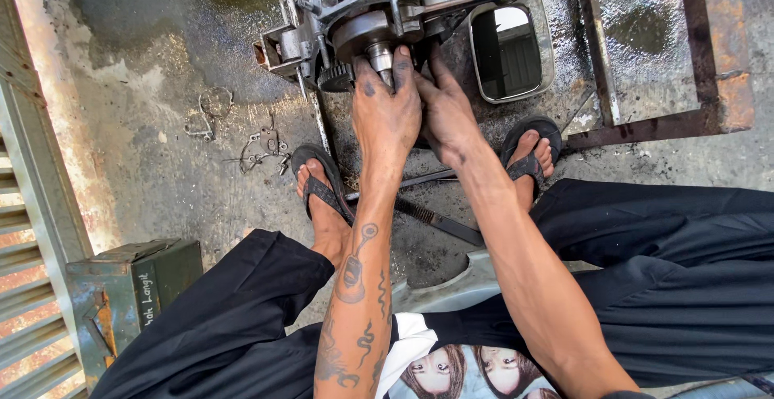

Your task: The person wipes and cleans a motorcycle engine block mounted on a stand using a black cloth. They rotate the crankshaft by hand and wipe various surfaces, including the crankcase and shafts, while seated on a low stool.

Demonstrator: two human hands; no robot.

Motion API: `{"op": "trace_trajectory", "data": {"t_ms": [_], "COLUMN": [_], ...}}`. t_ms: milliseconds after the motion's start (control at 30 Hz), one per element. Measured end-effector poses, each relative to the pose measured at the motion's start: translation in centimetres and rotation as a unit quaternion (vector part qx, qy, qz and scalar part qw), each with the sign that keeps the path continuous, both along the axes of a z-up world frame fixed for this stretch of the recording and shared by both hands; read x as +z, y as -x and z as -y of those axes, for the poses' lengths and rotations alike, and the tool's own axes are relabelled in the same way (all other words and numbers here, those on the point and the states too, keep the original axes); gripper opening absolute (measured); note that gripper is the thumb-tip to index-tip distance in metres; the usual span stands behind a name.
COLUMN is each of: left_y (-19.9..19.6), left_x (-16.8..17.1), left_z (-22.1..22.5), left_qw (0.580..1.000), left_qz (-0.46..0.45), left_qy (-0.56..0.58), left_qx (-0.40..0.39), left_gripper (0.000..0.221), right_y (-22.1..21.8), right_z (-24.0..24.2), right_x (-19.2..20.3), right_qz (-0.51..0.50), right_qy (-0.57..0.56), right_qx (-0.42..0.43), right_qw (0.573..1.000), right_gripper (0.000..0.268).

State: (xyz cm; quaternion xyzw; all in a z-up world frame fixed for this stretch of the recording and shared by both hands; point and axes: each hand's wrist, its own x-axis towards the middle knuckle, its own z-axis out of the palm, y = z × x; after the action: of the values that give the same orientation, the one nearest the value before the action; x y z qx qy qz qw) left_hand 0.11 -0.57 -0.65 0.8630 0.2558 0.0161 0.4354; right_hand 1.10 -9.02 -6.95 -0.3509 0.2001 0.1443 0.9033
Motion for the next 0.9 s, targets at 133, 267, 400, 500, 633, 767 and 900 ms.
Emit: {"op": "trace_trajectory", "data": {"t_ms": [133, 267, 400, 500, 633, 767, 900], "left_y": [0.1, 0.1, 0.3, 0.1, 0.5, 2.9, 6.4], "left_x": [0.3, 0.2, 0.4, 0.9, 2.6, 2.7, 1.2], "left_z": [0.3, 0.4, 0.5, 0.3, -0.4, -1.7, -1.4], "left_qw": [1.0, 0.999, 0.999, 0.999, 0.995, 0.954, 0.929], "left_qz": [-0.02, -0.035, -0.037, -0.031, -0.035, -0.081, -0.124], "left_qy": [0.017, -0.009, -0.002, -0.012, 0.087, 0.283, 0.3], "left_qx": [0.017, 0.014, 0.02, 0.011, -0.018, -0.063, -0.181], "left_gripper": [0.064, 0.068, 0.068, 0.071, 0.071, 0.098, 0.097], "right_y": [-1.3, -3.3, -1.2, 1.5, 5.2, 6.0, 5.7], "right_z": [1.2, 1.7, 2.1, 3.2, 4.2, 4.7, 7.5], "right_x": [-1.7, -2.9, 0.9, 3.4, 2.6, 10.3, 11.9], "right_qz": [-0.007, -0.035, -0.009, -0.043, 0.013, 0.095, 0.184], "right_qy": [0.102, -0.017, 0.046, 0.144, 0.29, 0.326, 0.265], "right_qx": [0.099, 0.07, 0.109, 0.167, 0.225, 0.334, 0.302], "right_qw": [0.99, 0.997, 0.993, 0.974, 0.93, 0.879, 0.897], "right_gripper": [0.058, 0.025, 0.024, 0.068, 0.041, 0.024, 0.029]}}
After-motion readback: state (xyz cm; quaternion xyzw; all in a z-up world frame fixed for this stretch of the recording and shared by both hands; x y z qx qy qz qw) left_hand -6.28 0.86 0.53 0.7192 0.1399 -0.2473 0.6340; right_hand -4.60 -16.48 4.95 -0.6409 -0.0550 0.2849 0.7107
